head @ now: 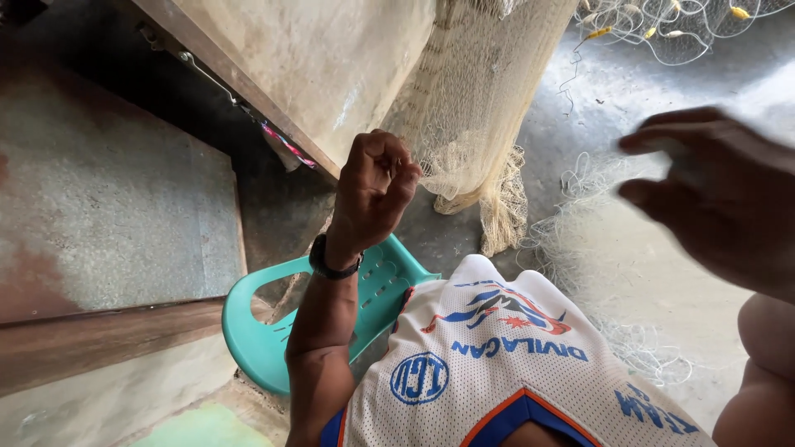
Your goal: A person uses a net needle to weave and repair the mesh of a large fishing net while seated.
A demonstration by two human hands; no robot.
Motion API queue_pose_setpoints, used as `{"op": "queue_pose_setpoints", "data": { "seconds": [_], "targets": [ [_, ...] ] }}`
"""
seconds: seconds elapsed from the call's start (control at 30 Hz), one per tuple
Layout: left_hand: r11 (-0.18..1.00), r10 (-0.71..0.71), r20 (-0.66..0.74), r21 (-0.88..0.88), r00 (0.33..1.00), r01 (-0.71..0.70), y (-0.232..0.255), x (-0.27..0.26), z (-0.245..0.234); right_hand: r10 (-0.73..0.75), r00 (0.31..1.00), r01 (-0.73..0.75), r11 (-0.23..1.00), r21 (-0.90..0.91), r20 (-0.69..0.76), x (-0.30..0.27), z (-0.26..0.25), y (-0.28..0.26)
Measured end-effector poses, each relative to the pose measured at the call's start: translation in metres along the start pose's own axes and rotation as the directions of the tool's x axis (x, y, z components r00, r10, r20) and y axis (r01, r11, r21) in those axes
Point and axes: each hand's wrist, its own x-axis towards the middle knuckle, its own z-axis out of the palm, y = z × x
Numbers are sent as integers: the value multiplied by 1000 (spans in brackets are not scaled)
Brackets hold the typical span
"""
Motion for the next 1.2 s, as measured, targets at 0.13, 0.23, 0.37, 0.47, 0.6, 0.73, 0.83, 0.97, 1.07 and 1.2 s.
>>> {"op": "queue_pose_setpoints", "data": {
  "seconds": [0.13, 0.23, 0.37, 0.47, 0.6, 0.73, 0.83, 0.97, 1.07, 1.2],
  "targets": [
    [1000, 7, 30, -20, 1000, -7, 1, 2, -4, -123, 956, 192, 949, -250, 267, 17, 19, -25],
    [999, 14, 95, -49, 995, -10, 2, 2, -8, -74, 878, 233, 929, -288, 472, 20, 28, -17],
    [991, 14, 131, -137, 991, 4, -3, -2, -15, -121, 860, 182, 980, -77, 496, 22, 26, -17],
    [993, 41, 109, -117, 993, -28, -4, 0, -16, 0, 881, 22, 999, -40, 474, 21, 26, -22],
    [988, 51, 73, -150, 996, -39, -9, 2, -15, 29, 901, -21, 1000, -23, 434, 20, 30, -25],
    [992, 4, 20, -129, 1000, -1, -10, 2, -12, -13, 915, 0, 999, 34, 404, 20, 32, -24],
    [987, -18, 17, -157, 1000, 21, -9, 1, -11, -55, 925, 27, 997, 79, 376, 18, 34, -20],
    [987, -20, 25, -160, 999, 23, -15, -1, -10, -100, 938, 70, 993, 98, 332, 12, 34, -12],
    [993, -9, 33, -114, 999, 12, -15, -1, -10, -125, 937, 90, 989, 122, 325, 8, 32, -11],
    [994, 0, 42, -107, 999, 4, -13, -3, -8, -153, 942, 107, 981, 163, 300, 1, 30, -11]
  ]
}}
